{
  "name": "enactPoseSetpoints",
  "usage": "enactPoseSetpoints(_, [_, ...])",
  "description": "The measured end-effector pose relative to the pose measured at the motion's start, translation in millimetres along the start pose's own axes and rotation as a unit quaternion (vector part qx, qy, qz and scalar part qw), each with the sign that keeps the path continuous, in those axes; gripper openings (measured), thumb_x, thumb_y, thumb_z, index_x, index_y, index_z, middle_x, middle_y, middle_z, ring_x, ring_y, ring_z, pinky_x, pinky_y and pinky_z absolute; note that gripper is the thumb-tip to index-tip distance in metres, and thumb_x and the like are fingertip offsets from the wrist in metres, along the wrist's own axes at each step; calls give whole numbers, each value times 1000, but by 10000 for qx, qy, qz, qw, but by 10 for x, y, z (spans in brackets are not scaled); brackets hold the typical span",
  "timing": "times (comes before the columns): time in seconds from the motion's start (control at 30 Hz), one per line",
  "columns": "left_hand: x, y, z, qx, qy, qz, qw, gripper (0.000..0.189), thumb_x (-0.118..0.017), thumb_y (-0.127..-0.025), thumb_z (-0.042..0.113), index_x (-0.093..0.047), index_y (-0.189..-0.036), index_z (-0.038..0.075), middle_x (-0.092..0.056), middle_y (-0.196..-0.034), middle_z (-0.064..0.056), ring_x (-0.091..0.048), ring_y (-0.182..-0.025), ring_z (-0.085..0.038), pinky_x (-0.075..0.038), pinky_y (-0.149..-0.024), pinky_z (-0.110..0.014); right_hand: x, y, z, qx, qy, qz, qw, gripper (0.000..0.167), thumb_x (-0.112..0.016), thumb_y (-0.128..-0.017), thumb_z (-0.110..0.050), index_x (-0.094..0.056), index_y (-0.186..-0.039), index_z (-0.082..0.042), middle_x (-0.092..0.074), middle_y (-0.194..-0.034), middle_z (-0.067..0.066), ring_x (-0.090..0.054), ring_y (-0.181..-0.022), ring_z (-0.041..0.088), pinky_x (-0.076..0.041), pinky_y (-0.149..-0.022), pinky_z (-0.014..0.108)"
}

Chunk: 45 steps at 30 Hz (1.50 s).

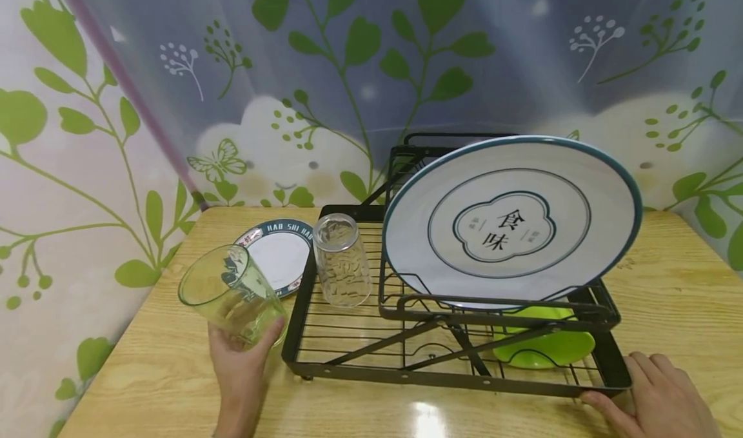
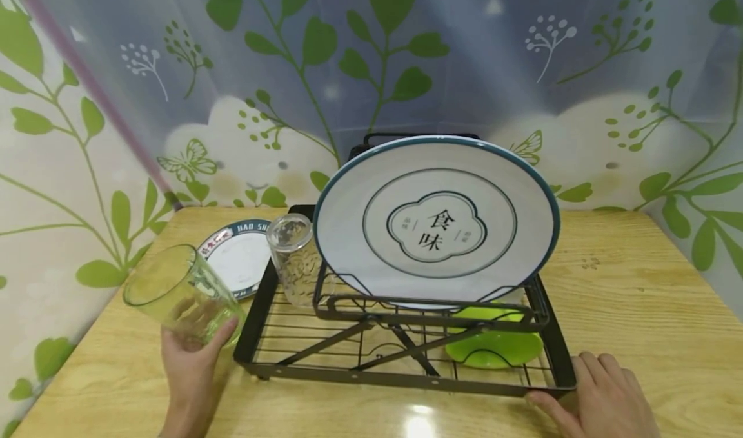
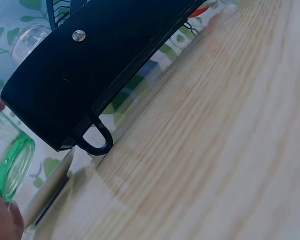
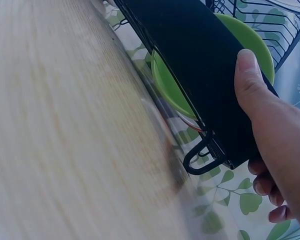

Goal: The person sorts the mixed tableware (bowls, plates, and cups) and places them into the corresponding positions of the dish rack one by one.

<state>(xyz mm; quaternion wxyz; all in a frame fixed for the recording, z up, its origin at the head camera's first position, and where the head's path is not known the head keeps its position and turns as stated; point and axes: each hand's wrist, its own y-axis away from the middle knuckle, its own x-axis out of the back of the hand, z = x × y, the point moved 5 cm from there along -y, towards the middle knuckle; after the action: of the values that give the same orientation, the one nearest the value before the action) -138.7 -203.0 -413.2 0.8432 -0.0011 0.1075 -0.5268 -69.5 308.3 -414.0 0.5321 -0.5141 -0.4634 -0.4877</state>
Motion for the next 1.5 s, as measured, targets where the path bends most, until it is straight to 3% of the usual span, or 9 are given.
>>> enactPoseSetpoints(0.23, [37,39,36,358,825,-94,9959,58,-60,-85,-15,-43,-132,14,-59,-122,-3,-56,-112,-17,-47,-92,-24,-15,-18,-14,113,-106,-9,9999,90,-61,-75,-73,-60,-94,15,-59,-84,17,-52,-79,32,-45,-72,49])
enactPoseSetpoints(0.6, [-4,49,46,414,1500,-457,9868,55,-53,-87,-16,-43,-133,12,-56,-120,-6,-56,-107,-17,-49,-91,-28,26,1,-28,57,-231,43,9997,83,-63,-75,-71,-60,-91,10,-54,-78,10,-48,-74,27,-42,-66,46])
enactPoseSetpoints(1.0, [-49,57,21,362,1794,-707,9806,59,-52,-84,-22,-42,-133,9,-57,-118,-7,-59,-105,-18,-51,-88,-29,38,47,-31,-31,-407,419,9983,72,-65,-76,-68,-60,-84,4,-51,-73,6,-47,-71,25,-38,-62,44])
enactPoseSetpoints(1.2, [-54,50,20,250,1944,-806,9773,70,-54,-81,-25,-35,-137,13,-55,-124,-7,-58,-108,-18,-50,-89,-28,40,55,-37,-61,-437,352,9984,67,-64,-78,-67,-58,-82,-1,-47,-70,4,-44,-69,23,-36,-63,43])
enactPoseSetpoints(1.33, [-49,59,18,163,2048,-900,9745,65,-59,-81,-21,-37,-133,12,-56,-125,-7,-58,-108,-18,-50,-88,-28,36,48,-32,-84,-440,237,9987,66,-63,-79,-66,-58,-82,0,-48,-71,4,-44,-70,24,-37,-63,44])
enactPoseSetpoints(1.5, [-47,80,27,287,1926,-862,9771,59,-59,-83,-18,-41,-131,11,-57,-123,-6,-58,-107,-17,-50,-88,-27,20,41,-20,-107,-456,171,9988,68,-63,-80,-66,-59,-84,2,-50,-73,5,-46,-71,25,-38,-64,45])
